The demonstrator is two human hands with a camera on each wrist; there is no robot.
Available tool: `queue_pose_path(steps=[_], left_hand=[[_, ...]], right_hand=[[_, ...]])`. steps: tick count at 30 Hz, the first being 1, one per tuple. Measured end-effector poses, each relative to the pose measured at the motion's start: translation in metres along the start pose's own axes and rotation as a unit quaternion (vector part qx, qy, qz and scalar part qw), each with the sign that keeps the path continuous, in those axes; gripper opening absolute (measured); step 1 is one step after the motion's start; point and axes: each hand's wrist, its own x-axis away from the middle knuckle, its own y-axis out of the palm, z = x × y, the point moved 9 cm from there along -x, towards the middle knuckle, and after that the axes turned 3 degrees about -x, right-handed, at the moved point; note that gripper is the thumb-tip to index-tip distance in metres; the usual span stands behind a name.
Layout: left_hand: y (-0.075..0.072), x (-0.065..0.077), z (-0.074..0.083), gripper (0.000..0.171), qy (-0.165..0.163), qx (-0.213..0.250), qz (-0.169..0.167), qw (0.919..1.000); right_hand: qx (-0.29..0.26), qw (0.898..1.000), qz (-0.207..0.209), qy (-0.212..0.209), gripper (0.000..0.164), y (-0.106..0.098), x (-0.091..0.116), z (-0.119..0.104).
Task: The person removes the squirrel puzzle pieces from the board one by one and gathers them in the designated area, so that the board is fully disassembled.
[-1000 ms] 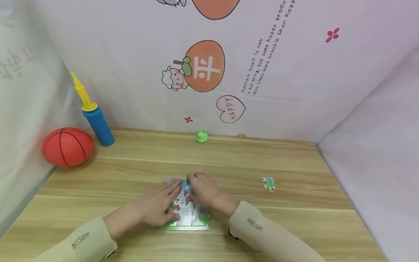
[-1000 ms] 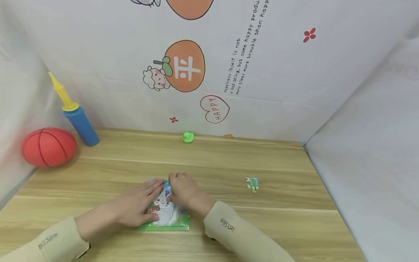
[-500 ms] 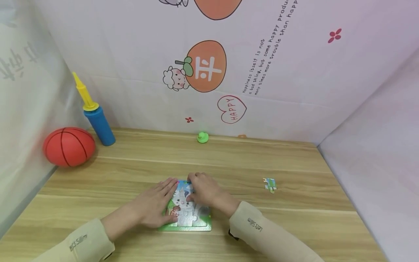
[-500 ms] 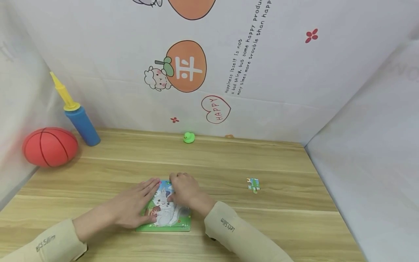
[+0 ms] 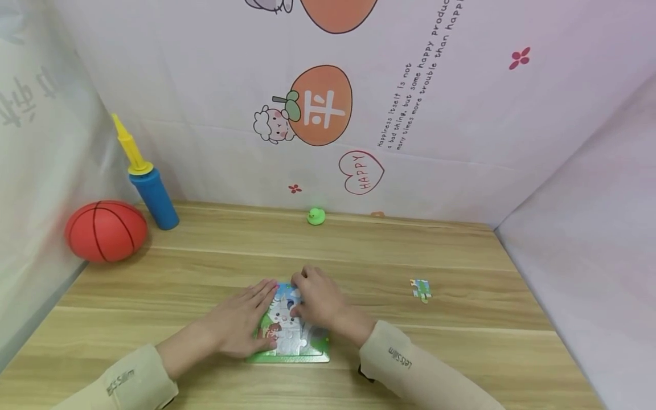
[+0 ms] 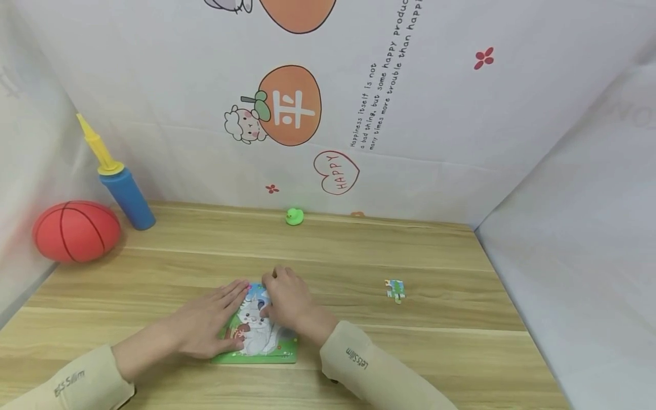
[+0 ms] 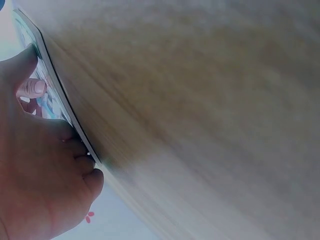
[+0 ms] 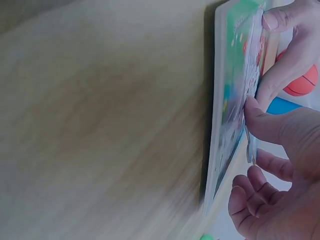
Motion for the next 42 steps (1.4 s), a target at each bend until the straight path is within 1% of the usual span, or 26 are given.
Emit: queue_pose_path(steps=[3,6,8,9,11,14,15,16,18,20,23,25,28,30,35,37,42], left_hand=[[0.000,0.001,0.000,0.103,0.001,-0.001,0.002,1.0000],[0.001,0.001,0.000,0.103,0.000,-0.002,0.002,1.0000],[0.002,0.002,-0.001,0.103,-0.001,0.000,0.000,1.0000],[0.002,0.002,-0.001,0.103,-0.002,0.002,-0.001,1.0000],[0.003,0.001,0.000,0.103,-0.002,0.006,-0.003,1.0000],[0.003,0.000,0.002,0.104,0.001,0.008,-0.002,1.0000],[0.002,0.000,0.002,0.104,0.003,0.010,-0.001,0.9999],[0.002,-0.001,0.003,0.104,0.002,0.010,-0.001,0.9999],[0.002,-0.001,0.002,0.104,0.000,0.010,-0.002,0.9999],[0.002,-0.001,0.001,0.104,-0.002,0.010,-0.005,0.9999],[0.002,0.000,0.000,0.105,-0.005,0.007,-0.005,0.9999],[0.002,0.000,-0.001,0.105,-0.005,0.007,-0.004,1.0000],[0.002,0.001,-0.002,0.105,-0.006,0.010,-0.004,0.9999],[0.001,0.001,-0.001,0.105,-0.006,0.013,-0.006,0.9999],[0.001,0.001,0.000,0.105,-0.005,0.015,-0.007,0.9998],[0.000,0.000,0.001,0.104,-0.002,0.015,-0.007,0.9999],[-0.001,0.001,0.002,0.104,0.000,0.018,-0.005,0.9998]], right_hand=[[-0.002,1.000,0.013,-0.007,0.046,0.000,0.000,-0.002],[-0.019,0.999,0.029,-0.024,0.034,0.001,0.000,-0.004],[-0.048,0.997,0.036,-0.040,0.022,0.001,0.000,-0.006],[-0.072,0.996,0.035,-0.048,0.017,0.001,0.000,-0.006],[-0.134,0.989,0.031,-0.054,0.009,-0.002,0.000,-0.003],[-0.237,0.970,0.030,-0.046,0.004,-0.014,0.002,0.012],[-0.259,0.964,0.036,-0.043,0.004,-0.021,0.002,0.020],[-0.270,0.961,0.046,-0.038,0.005,-0.029,0.004,0.029],[-0.269,0.960,0.066,-0.031,0.007,-0.045,0.008,0.050],[-0.252,0.964,0.078,-0.020,0.008,-0.060,0.016,0.074],[-0.218,0.972,0.087,0.000,0.009,-0.075,0.030,0.113],[-0.207,0.975,0.084,0.004,0.010,-0.079,0.039,0.134],[-0.190,0.979,0.070,0.007,0.010,-0.078,0.052,0.159],[-0.188,0.981,0.053,0.006,0.010,-0.073,0.059,0.171],[-0.186,0.982,0.009,0.029,0.009,-0.059,0.070,0.191],[-0.180,0.983,0.002,0.039,0.010,-0.055,0.072,0.196],[-0.165,0.985,0.002,0.045,0.010,-0.051,0.071,0.200]])
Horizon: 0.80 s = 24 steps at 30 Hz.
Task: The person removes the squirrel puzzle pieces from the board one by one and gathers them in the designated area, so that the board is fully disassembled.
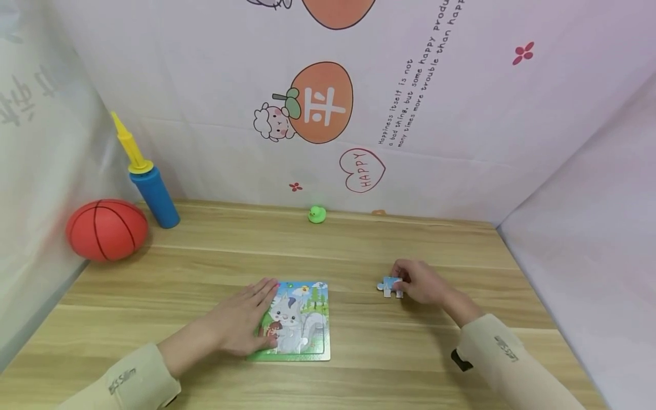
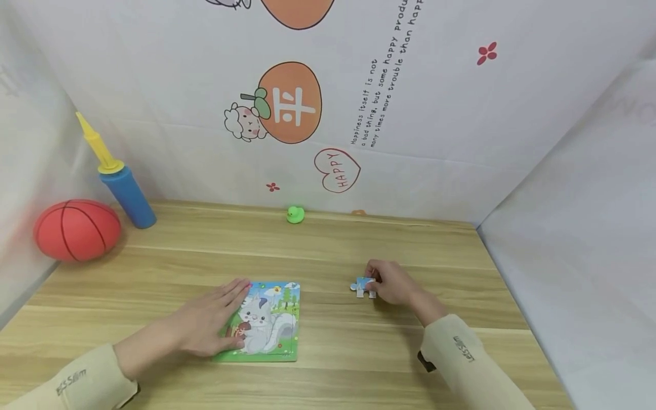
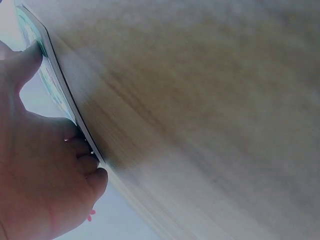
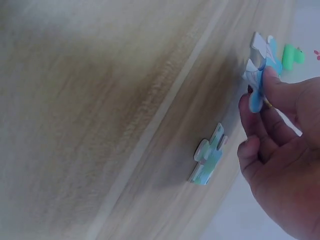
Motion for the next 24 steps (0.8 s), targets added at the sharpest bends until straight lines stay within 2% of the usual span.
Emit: queue_pose_path(steps=[10,24], left_hand=[[0.0002,-0.0006,0.0001,0.104,0.000,-0.003,-0.001,1.0000],[0.0010,-0.0023,-0.0009,0.104,-0.001,-0.007,-0.003,1.0000]], right_hand=[[0.078,0.996,0.004,0.033,0.005,0.0034,-0.0061,0.0006],[0.110,0.993,-0.002,0.047,0.007,0.0055,-0.0092,-0.0020]])
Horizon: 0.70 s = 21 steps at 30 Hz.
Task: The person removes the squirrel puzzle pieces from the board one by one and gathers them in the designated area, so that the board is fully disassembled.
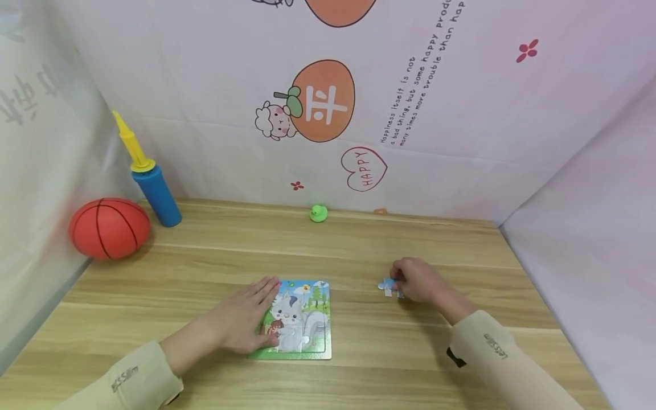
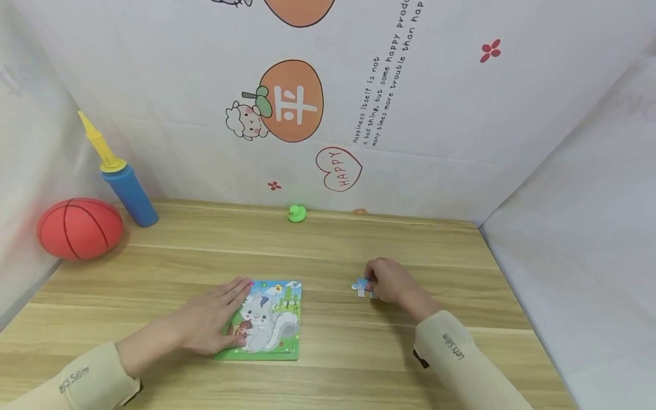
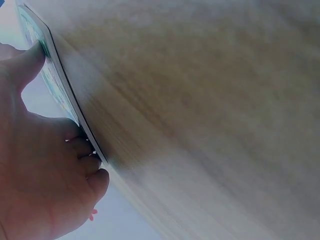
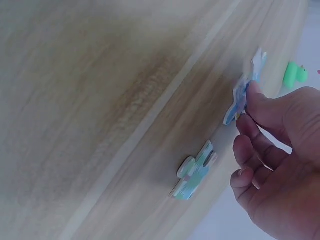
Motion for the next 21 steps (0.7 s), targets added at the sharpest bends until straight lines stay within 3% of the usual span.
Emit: queue_pose_path(steps=[5,9,16,21], left_hand=[[-0.001,0.000,0.001,0.104,0.001,-0.006,0.008,1.0000],[-0.005,0.002,0.002,0.104,0.003,-0.011,0.012,0.9999],[-0.009,0.006,-0.001,0.105,0.004,-0.005,0.014,0.9999],[-0.012,0.011,-0.011,0.107,-0.007,0.008,0.018,0.9998]], right_hand=[[0.038,0.999,0.005,-0.011,0.010,0.000,0.000,-0.008],[0.066,0.997,0.019,-0.022,0.011,-0.005,-0.002,-0.029],[0.058,0.992,0.084,-0.068,0.017,-0.001,-0.013,-0.101],[0.068,0.989,0.058,-0.117,0.018,0.023,-0.021,-0.158]])
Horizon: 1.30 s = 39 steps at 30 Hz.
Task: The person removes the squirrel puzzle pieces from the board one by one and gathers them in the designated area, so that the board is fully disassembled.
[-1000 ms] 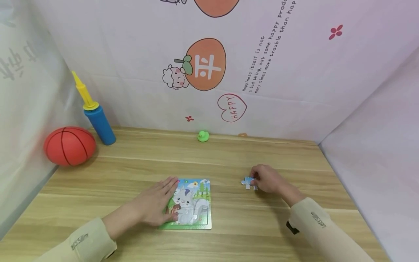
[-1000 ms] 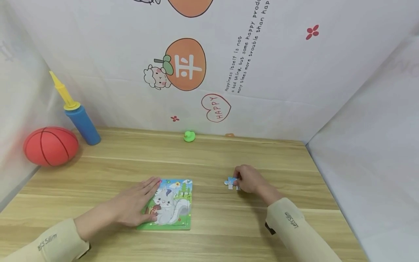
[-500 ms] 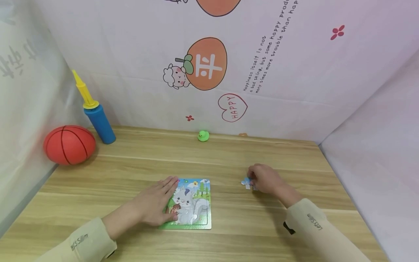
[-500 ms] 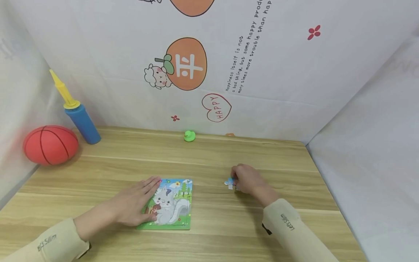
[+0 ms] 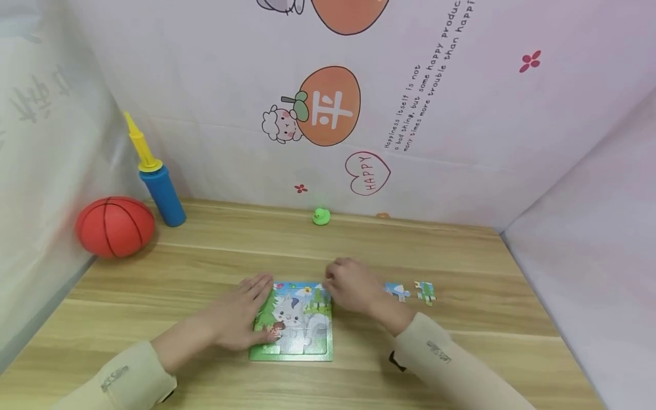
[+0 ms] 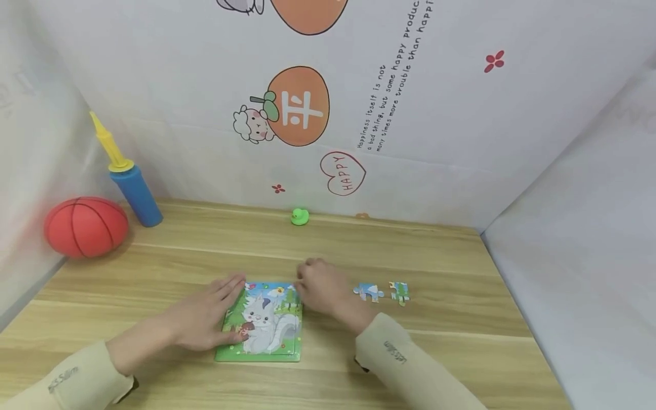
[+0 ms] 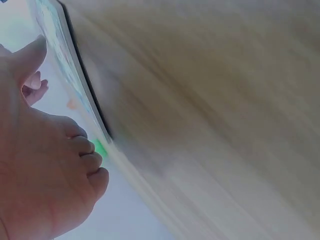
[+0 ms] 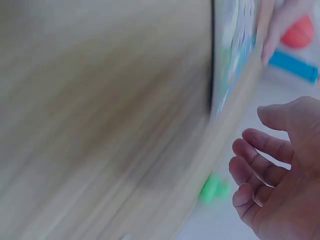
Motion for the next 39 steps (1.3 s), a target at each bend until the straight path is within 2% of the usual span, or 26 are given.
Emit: queue_pose_path(steps=[6,11,14,18,30,34,39], left_hand=[[-0.001,0.004,-0.013,0.109,-0.012,0.001,0.001,0.9999],[0.001,0.004,-0.016,0.105,-0.013,0.008,-0.005,0.9999],[0.002,0.004,-0.016,0.104,-0.014,0.010,-0.008,0.9998],[0.005,0.003,-0.017,0.104,-0.019,0.009,-0.011,0.9997],[0.006,0.002,-0.016,0.104,-0.024,0.007,-0.012,0.9996],[0.006,0.001,-0.016,0.105,-0.025,0.001,-0.012,0.9996],[0.006,0.000,-0.017,0.104,-0.022,-0.005,-0.011,0.9997]], right_hand=[[0.009,0.996,-0.065,-0.057,0.024,0.034,-0.018,-0.055],[0.032,0.994,-0.078,-0.072,0.034,0.049,-0.027,-0.078],[0.059,0.993,-0.083,-0.059,0.040,0.054,-0.030,-0.081],[0.071,0.992,-0.088,-0.047,0.039,0.058,-0.033,-0.081],[0.015,0.996,-0.082,-0.011,0.030,0.059,-0.032,-0.081],[0.023,0.997,-0.069,-0.012,0.030,0.058,-0.031,-0.082],[0.054,0.997,-0.052,-0.033,0.030,0.055,-0.032,-0.085]])
